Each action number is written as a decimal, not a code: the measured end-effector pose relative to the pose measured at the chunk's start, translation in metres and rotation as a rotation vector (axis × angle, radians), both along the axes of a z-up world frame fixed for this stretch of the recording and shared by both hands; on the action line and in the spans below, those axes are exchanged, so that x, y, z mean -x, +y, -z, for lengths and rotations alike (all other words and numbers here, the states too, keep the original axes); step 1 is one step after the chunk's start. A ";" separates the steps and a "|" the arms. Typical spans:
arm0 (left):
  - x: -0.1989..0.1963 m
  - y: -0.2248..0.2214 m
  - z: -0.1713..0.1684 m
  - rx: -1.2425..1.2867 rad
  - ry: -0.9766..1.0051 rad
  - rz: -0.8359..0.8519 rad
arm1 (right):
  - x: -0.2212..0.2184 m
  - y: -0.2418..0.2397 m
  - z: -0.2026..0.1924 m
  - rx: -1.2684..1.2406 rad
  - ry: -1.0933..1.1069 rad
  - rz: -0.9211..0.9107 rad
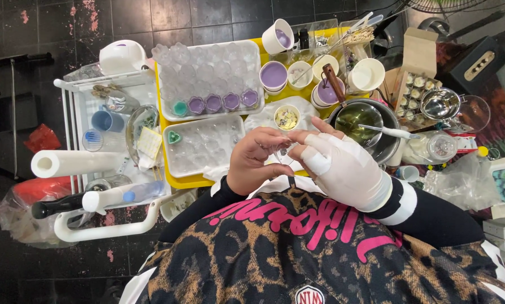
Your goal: Preparing scented wax components and mixing fragrance oil into a wax pot.
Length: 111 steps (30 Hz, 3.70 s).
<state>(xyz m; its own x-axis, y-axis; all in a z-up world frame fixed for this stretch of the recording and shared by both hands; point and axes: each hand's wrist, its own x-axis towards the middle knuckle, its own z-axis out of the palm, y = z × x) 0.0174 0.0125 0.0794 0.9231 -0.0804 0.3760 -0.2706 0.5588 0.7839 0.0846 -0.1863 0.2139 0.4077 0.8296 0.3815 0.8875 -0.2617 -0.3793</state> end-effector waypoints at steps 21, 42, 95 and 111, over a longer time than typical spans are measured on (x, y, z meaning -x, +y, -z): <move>0.005 -0.004 0.000 -0.081 -0.003 -0.069 | 0.003 0.002 -0.007 0.030 -0.037 -0.015; 0.008 -0.006 -0.044 -0.672 -0.191 -0.502 | 0.012 0.010 -0.006 0.006 0.047 0.232; 0.022 -0.012 0.009 -0.173 -0.072 -0.373 | 0.003 0.001 -0.013 -0.077 0.214 0.167; 0.060 0.077 0.088 -0.559 0.575 -0.801 | -0.003 0.004 0.048 -0.100 0.371 0.127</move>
<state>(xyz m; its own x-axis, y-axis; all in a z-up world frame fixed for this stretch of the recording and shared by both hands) -0.0425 0.0895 -0.0084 0.8084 0.5881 -0.0240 0.0881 -0.0806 0.9928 0.0874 -0.1827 0.1662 0.6295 0.7303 0.2652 0.6486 -0.3059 -0.6970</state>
